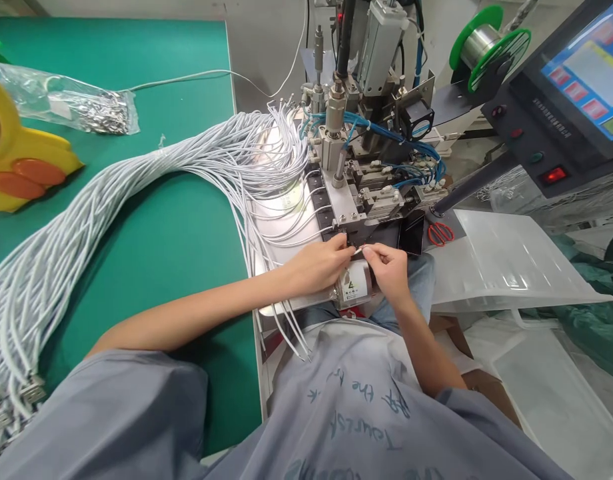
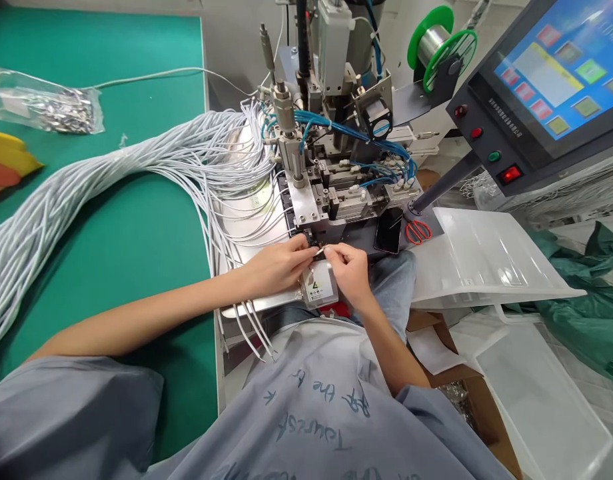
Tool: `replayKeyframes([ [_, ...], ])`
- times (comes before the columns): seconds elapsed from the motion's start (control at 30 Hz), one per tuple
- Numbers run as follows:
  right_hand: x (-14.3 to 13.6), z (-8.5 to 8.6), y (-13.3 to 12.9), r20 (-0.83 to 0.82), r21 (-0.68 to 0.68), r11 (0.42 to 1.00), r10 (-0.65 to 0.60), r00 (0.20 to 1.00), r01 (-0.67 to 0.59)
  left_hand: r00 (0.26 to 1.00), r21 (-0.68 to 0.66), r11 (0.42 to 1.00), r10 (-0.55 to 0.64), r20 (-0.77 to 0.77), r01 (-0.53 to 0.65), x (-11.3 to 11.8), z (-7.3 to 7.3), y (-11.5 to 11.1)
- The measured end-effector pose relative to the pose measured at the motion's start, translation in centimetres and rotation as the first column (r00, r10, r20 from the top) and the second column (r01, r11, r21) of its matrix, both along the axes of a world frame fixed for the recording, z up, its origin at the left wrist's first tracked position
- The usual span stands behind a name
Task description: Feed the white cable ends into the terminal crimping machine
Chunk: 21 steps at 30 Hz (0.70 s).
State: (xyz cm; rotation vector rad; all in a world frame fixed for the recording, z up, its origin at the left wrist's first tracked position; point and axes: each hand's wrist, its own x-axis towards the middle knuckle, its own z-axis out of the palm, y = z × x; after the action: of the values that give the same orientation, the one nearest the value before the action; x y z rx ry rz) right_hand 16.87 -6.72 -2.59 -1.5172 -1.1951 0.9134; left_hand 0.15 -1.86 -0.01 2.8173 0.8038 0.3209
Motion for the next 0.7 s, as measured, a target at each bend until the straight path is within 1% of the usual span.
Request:
replayKeyframes([
  [0.07,0.9,-0.9,0.8,-0.03,-0.046,0.998,0.03,0.999,-0.032,0.991,0.01,0.999,0.033,-0.127,-0.032,0.0,0.1,0.6],
  [0.13,1.6,-1.7,1.6,-0.065,-0.094,0.994,0.056,0.996,-0.062,0.977,-0.001,0.999,0.035,-0.209,-0.037,0.1,-0.1,1.0],
  [0.23,1.7,-2.7,2.6,-0.115,-0.148,0.981,0.107,0.988,-0.124,0.967,-0.007,1.0,0.007,-0.253,-0.009,0.1,-0.5,1.4],
  [0.3,1.5,-3.0,3.1,-0.14,-0.151,0.977,0.129,0.982,-0.15,0.965,0.008,1.0,-0.001,-0.262,0.003,0.0,-0.8,1.5],
  [0.4,1.2,-3.0,3.5,-0.157,-0.133,0.977,0.143,0.977,-0.165,0.962,0.016,1.0,0.004,-0.274,0.001,-0.1,-1.0,1.4],
  [0.5,1.2,-2.8,3.5,-0.175,-0.144,0.975,0.144,0.974,-0.17,0.958,-0.006,1.0,-0.007,-0.286,0.006,-0.2,-0.7,1.3],
  [0.7,1.4,-2.3,3.7,-0.232,-0.266,0.945,0.129,0.964,-0.191,0.935,0.007,0.999,-0.036,-0.353,0.041,0.1,0.4,1.2],
])
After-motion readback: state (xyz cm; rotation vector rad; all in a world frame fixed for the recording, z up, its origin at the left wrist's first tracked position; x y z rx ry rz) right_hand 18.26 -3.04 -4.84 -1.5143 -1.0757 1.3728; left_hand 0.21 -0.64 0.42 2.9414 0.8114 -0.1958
